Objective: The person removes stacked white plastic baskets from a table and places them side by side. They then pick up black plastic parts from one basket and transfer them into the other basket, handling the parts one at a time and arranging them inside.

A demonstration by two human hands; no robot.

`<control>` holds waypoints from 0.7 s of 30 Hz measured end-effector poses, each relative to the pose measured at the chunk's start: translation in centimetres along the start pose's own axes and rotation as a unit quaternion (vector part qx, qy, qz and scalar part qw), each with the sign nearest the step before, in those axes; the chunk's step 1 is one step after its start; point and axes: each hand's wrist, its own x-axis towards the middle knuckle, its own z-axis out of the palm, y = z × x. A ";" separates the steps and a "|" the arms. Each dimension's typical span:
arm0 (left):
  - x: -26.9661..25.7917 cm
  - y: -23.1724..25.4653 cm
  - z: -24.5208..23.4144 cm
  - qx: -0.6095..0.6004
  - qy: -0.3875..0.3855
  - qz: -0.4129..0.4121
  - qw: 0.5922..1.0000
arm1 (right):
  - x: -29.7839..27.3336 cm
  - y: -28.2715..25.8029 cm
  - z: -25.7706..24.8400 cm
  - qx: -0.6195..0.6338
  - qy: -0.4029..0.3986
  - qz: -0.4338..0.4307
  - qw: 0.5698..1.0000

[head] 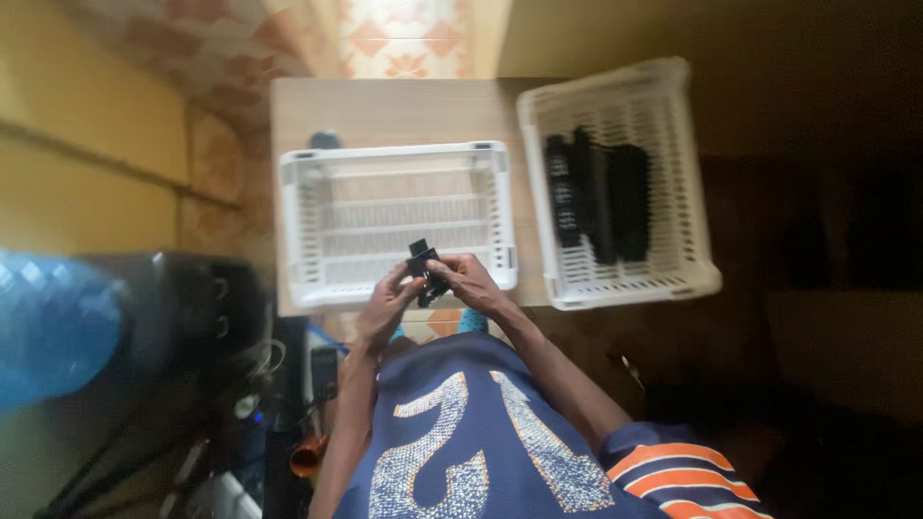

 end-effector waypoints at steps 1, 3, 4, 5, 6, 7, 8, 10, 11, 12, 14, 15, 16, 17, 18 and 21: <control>-0.7 0.1 -0.5 -0.040 0.004 -0.003 0.999 | 0.5 0.0 1.1 -0.012 -0.010 0.024 1.000; -2.3 0.3 -2.0 -0.098 0.017 0.008 0.995 | 1.3 0.0 3.0 -0.036 -0.019 0.012 0.999; -3.2 0.4 -2.9 -0.116 0.025 0.021 0.993 | 1.7 -0.1 3.9 -0.048 -0.023 0.006 0.999; -3.9 0.6 -3.9 -0.133 0.033 0.034 0.990 | 2.1 -0.2 5.0 -0.073 -0.027 0.002 0.997; -4.4 0.8 -5.0 -0.107 0.062 0.045 0.991 | 2.6 -0.3 6.1 -0.097 -0.030 -0.004 0.995; -5.1 0.8 -6.0 -0.082 0.091 0.052 0.991 | 2.8 -0.3 7.4 -0.121 -0.033 -0.007 0.992; -5.7 0.7 -7.0 -0.057 0.119 0.059 0.989 | 3.1 -0.3 8.8 -0.154 -0.020 -0.058 0.986; -6.8 0.6 -9.3 -0.036 0.156 0.082 0.984 | 3.6 -0.6 11.6 -0.213 0.007 -0.163 0.963; -7.5 0.5 -10.4 -0.024 0.173 0.091 0.980 | 3.8 -0.7 13.0 -0.230 0.002 -0.167 0.959; -8.3 0.4 -11.5 -0.041 0.191 0.104 0.975 | 4.0 -0.9 14.2 -0.246 -0.002 -0.172 0.954; -9.7 0.2 -13.7 -0.075 0.221 0.132 0.963 | 4.1 -1.5 16.4 -0.313 0.001 -0.198 0.929; -10.2 0.1 -15.0 -0.009 0.251 0.148 0.956 | 4.3 -1.8 17.3 -0.363 0.010 -0.218 0.906; -10.8 0.1 -16.5 0.057 0.280 0.163 0.944 | 4.6 -2.2 18.3 -0.411 0.018 -0.238 0.880; -11.1 0.1 -17.8 0.123 0.305 0.176 0.928 | 4.8 -2.6 19.2 -0.432 0.008 -0.245 0.868; -11.2 0.1 -19.0 0.147 0.308 0.178 0.923 | 5.2 -2.9 20.1 -0.452 -0.002 -0.252 0.855; -10.4 -0.1 -21.8 0.214 0.293 0.173 0.915 | 5.7 -3.0 22.7 -0.509 -0.007 -0.244 0.825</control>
